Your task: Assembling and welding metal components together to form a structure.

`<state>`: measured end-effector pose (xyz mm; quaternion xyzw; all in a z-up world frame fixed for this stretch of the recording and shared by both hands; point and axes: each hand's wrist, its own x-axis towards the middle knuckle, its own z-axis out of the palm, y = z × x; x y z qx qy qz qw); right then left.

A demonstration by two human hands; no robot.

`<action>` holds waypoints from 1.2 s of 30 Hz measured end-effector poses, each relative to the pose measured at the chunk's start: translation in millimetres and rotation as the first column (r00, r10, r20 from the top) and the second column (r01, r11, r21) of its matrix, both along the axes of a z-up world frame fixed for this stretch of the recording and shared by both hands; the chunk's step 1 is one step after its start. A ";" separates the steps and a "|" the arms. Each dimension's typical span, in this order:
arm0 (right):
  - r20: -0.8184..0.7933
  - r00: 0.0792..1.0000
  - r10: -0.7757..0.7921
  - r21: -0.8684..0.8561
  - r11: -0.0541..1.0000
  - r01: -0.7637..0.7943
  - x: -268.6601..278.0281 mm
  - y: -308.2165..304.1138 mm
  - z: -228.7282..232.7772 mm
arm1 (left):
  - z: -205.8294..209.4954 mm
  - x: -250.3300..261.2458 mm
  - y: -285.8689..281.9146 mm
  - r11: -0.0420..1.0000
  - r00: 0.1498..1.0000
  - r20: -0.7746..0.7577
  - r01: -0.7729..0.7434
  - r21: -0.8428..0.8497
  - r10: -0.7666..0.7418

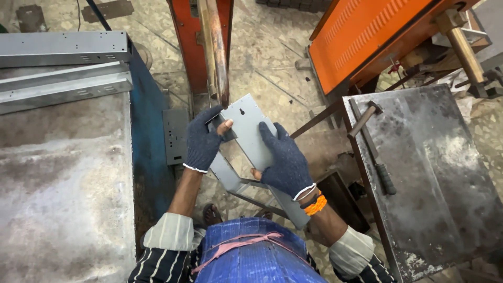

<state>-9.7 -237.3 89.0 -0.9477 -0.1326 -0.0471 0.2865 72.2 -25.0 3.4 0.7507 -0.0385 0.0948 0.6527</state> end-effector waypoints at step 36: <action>-0.021 1.000 0.002 -0.036 0.999 -0.003 -1.9 0.9 3.6 | 29.2 1.3 -13.9 0.981 0.998 -0.043 0.043 -0.192 -0.052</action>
